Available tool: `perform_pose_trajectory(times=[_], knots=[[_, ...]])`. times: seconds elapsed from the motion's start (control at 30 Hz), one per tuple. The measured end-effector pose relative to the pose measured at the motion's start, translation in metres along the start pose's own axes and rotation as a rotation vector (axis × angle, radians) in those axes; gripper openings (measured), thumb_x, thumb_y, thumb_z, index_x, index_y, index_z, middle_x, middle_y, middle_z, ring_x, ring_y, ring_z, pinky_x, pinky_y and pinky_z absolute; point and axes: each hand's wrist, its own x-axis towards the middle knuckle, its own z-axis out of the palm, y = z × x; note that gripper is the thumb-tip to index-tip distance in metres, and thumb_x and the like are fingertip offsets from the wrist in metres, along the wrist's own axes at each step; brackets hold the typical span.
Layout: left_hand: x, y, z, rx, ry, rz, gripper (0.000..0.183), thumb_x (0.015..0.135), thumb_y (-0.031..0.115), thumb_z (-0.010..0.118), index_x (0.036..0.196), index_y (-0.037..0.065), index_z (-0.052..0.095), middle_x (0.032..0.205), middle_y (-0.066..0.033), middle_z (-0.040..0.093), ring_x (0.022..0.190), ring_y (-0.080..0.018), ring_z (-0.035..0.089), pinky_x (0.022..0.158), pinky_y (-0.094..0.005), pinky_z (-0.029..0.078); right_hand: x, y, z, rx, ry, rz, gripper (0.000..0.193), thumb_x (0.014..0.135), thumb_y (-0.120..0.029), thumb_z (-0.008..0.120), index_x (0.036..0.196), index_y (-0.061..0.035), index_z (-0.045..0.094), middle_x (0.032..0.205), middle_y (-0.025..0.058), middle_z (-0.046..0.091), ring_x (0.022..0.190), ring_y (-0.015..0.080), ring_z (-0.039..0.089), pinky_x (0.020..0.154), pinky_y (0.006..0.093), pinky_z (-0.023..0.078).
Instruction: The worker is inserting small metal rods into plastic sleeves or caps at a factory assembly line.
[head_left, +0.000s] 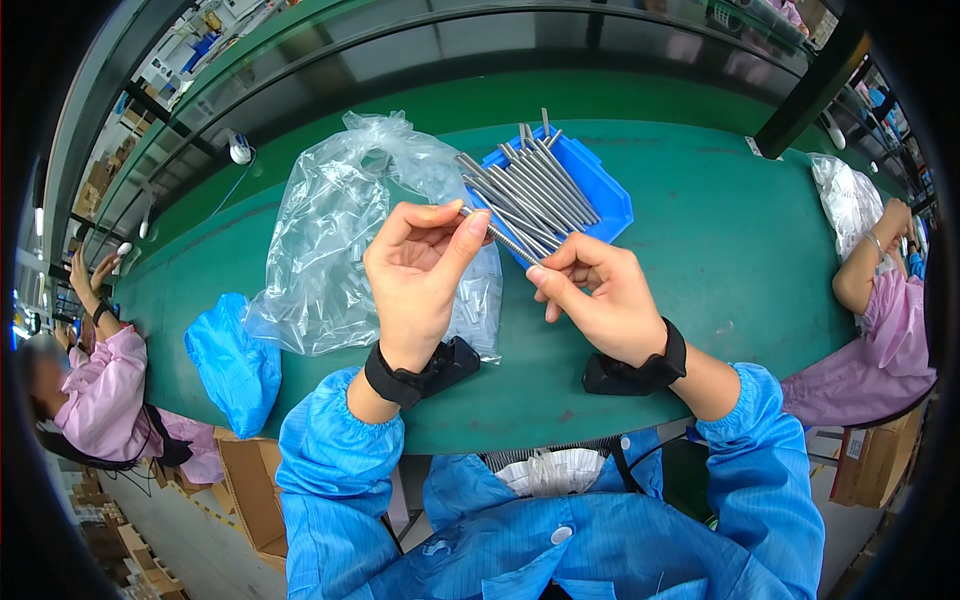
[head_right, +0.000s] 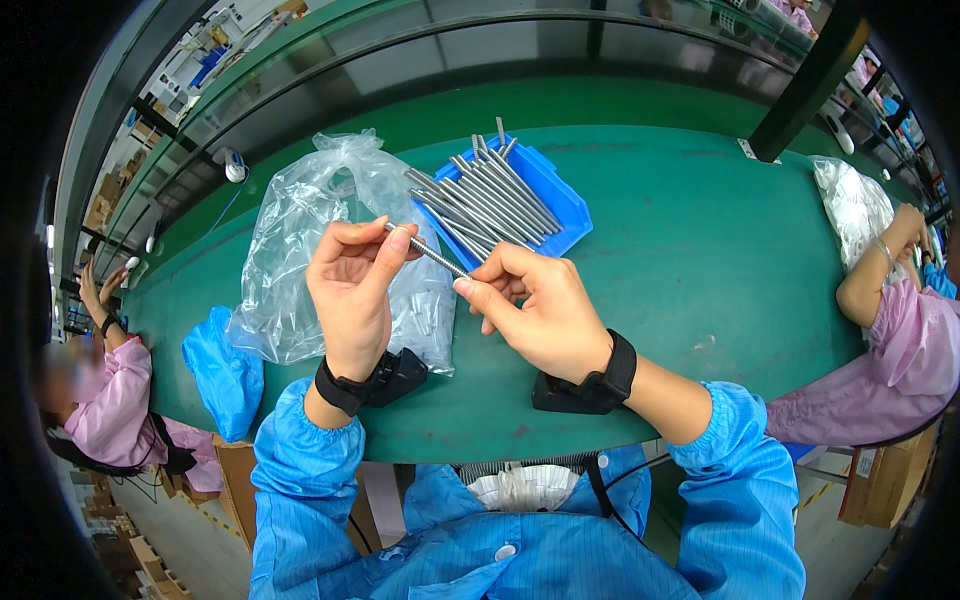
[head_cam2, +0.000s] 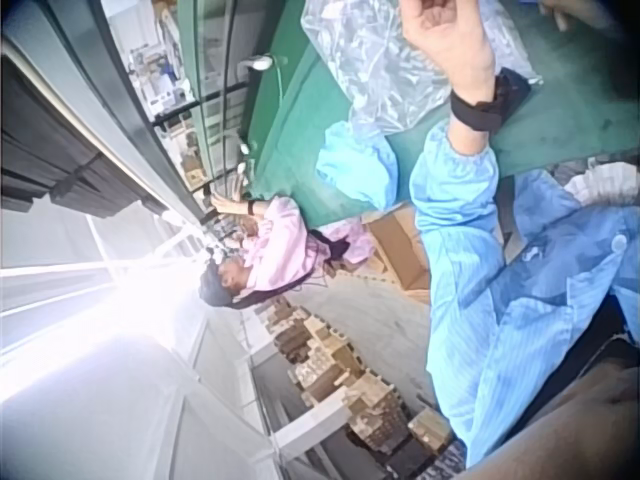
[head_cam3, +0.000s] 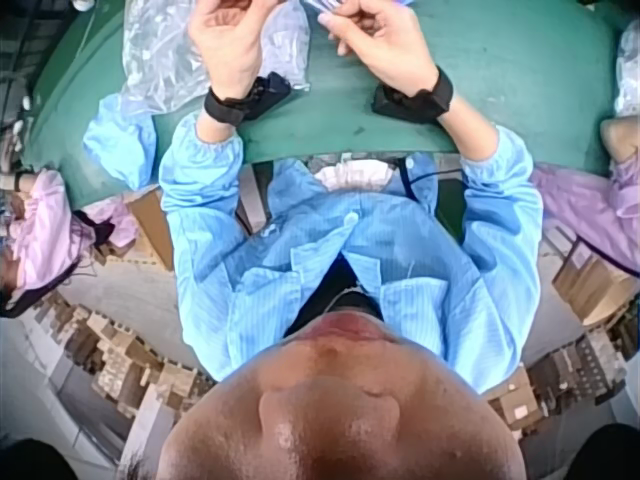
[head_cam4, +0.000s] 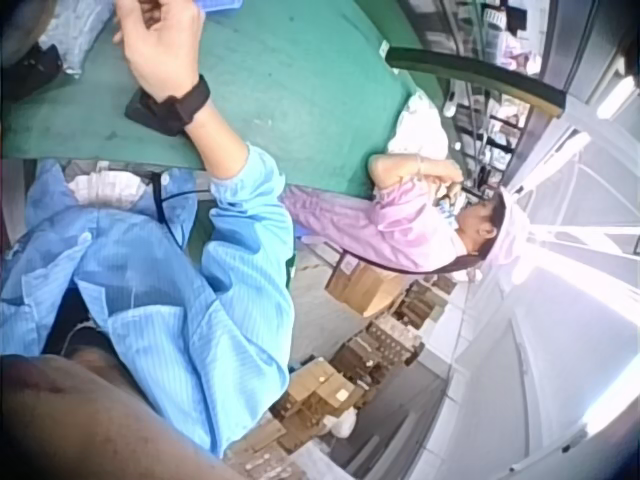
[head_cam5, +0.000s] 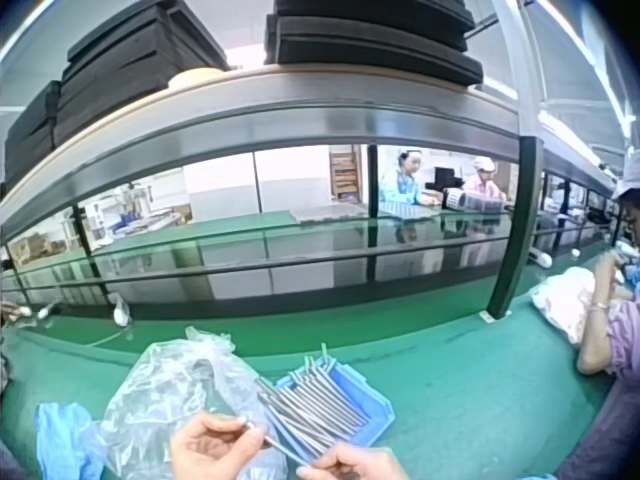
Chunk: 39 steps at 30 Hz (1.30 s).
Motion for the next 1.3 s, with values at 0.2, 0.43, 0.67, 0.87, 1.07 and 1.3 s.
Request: perform_pose_trajectory(times=[0.2,0.43,0.67,0.87,1.07,1.3], knots=[[0.001,0.001,0.001,0.014,-0.005,0.003,0.013,0.085,-0.008,0.063,0.094,-0.001,0.057,0.093,-0.0105,0.065,0.090,-0.0188,0.066,0.078,-0.0340,0.057,0.001,0.000,0.000,0.040,-0.020,0.041,0.016,0.089,-0.012,0.066,0.083,0.0017,0.060,0.071,0.0018,0.060,0.060,0.0072,0.059,0.053,0.0221,0.048],[0.001,-0.002,0.000,0.006,-0.020,0.000,0.012,0.085,-0.008,0.064,0.091,0.000,0.056,0.093,-0.0095,0.063,0.091,-0.0191,0.066,0.078,-0.0333,0.057,0.002,0.002,0.000,0.030,-0.023,0.041,0.016,0.089,-0.012,0.066,0.083,0.0017,0.060,0.069,0.0016,0.060,0.059,0.0070,0.059,0.053,0.0220,0.047],[0.018,0.013,-0.016,0.153,-0.083,-0.066,0.014,0.090,0.003,0.062,0.102,-0.004,0.057,0.093,-0.0107,0.064,0.087,-0.0182,0.066,0.077,-0.0296,0.055,0.013,-0.010,-0.009,-0.088,0.002,-0.026,0.018,0.091,-0.015,0.063,0.083,0.0012,0.060,0.069,0.0025,0.062,0.057,0.0065,0.057,0.052,0.0216,0.046],[0.053,0.018,-0.097,0.892,-0.167,-0.141,0.013,0.086,0.004,0.061,0.098,-0.002,0.062,0.086,-0.0096,0.067,0.077,-0.0182,0.067,0.070,-0.0283,0.052,0.094,-0.012,-0.074,-0.231,0.116,-0.055,0.024,0.093,-0.021,0.061,0.083,0.0004,0.059,0.069,0.0040,0.062,0.054,0.0060,0.054,0.051,0.0211,0.044],[0.045,0.002,-0.122,1.494,-0.302,-0.046,0.022,0.074,-0.001,0.060,0.096,0.002,0.065,0.093,-0.0155,0.063,0.086,-0.0323,0.063,0.075,-0.0409,0.050,0.176,0.002,-0.130,-1.049,0.293,-0.107,0.073,0.081,-0.058,0.064,0.124,0.0006,0.054,0.119,0.0216,0.060,0.110,0.0311,0.060,0.092,0.0376,0.048],[0.047,-0.004,-0.134,1.495,-0.329,-0.030,0.022,0.071,-0.004,0.059,0.091,0.002,0.064,0.094,-0.0159,0.060,0.090,-0.0373,0.058,0.077,-0.0415,0.048,0.134,-0.041,-0.085,-0.575,-0.227,-0.177,0.025,0.086,-0.021,0.067,0.097,0.0013,0.066,0.087,0.0088,0.068,0.081,0.0149,0.063,0.076,0.0292,0.051]])
